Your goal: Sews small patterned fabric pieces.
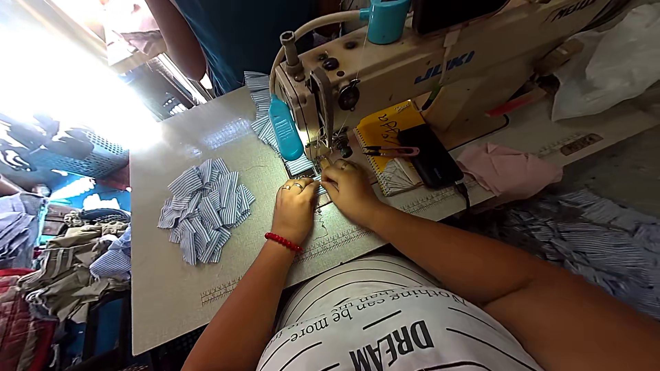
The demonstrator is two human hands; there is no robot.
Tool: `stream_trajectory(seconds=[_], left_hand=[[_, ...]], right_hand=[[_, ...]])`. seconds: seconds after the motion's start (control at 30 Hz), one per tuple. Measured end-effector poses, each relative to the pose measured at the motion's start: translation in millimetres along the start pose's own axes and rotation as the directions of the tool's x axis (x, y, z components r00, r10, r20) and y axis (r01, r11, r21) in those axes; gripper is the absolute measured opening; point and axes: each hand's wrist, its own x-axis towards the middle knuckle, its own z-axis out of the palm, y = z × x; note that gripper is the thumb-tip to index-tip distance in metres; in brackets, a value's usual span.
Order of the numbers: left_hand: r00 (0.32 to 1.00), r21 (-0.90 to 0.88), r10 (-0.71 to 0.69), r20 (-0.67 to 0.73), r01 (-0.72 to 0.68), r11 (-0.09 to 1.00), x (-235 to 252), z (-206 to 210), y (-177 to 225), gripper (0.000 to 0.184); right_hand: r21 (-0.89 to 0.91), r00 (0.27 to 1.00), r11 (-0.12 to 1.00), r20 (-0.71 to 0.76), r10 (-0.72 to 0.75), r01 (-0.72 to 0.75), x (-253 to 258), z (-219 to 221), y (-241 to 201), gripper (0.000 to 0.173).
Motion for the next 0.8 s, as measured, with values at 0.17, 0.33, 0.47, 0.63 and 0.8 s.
stream_trajectory(seconds=[0.17, 0.33, 0.47, 0.63, 0.8], left_hand=[[0.998, 0.103, -0.027, 0.054, 0.021, 0.994, 3, -3, -5, 0.03], [0.999, 0.163, -0.023, 0.033, 0.018, 0.986, 8, -3, -12, 0.032], [0.999, 0.155, -0.031, 0.044, 0.024, 0.988, 10, -4, -16, 0.033], [0.999, 0.142, -0.011, 0.04, 0.005, 0.99, 10, -3, -19, 0.037], [0.997, 0.166, -0.018, 0.076, 0.005, 0.986, 10, -6, -21, 0.04]], right_hand=[[-0.248, 0.992, 0.962, 0.081, -0.097, 0.114, -20, -7, 4, 0.029], [-0.285, 0.993, 0.957, 0.12, -0.014, 0.048, -18, -7, 3, 0.036], [-0.305, 0.985, 0.952, 0.17, 0.02, 0.033, -15, -8, 1, 0.04], [-0.317, 0.982, 0.948, 0.188, 0.023, 0.039, -16, -7, 1, 0.042], [-0.349, 0.988, 0.934, 0.155, -0.019, 0.073, -18, -5, 2, 0.043]])
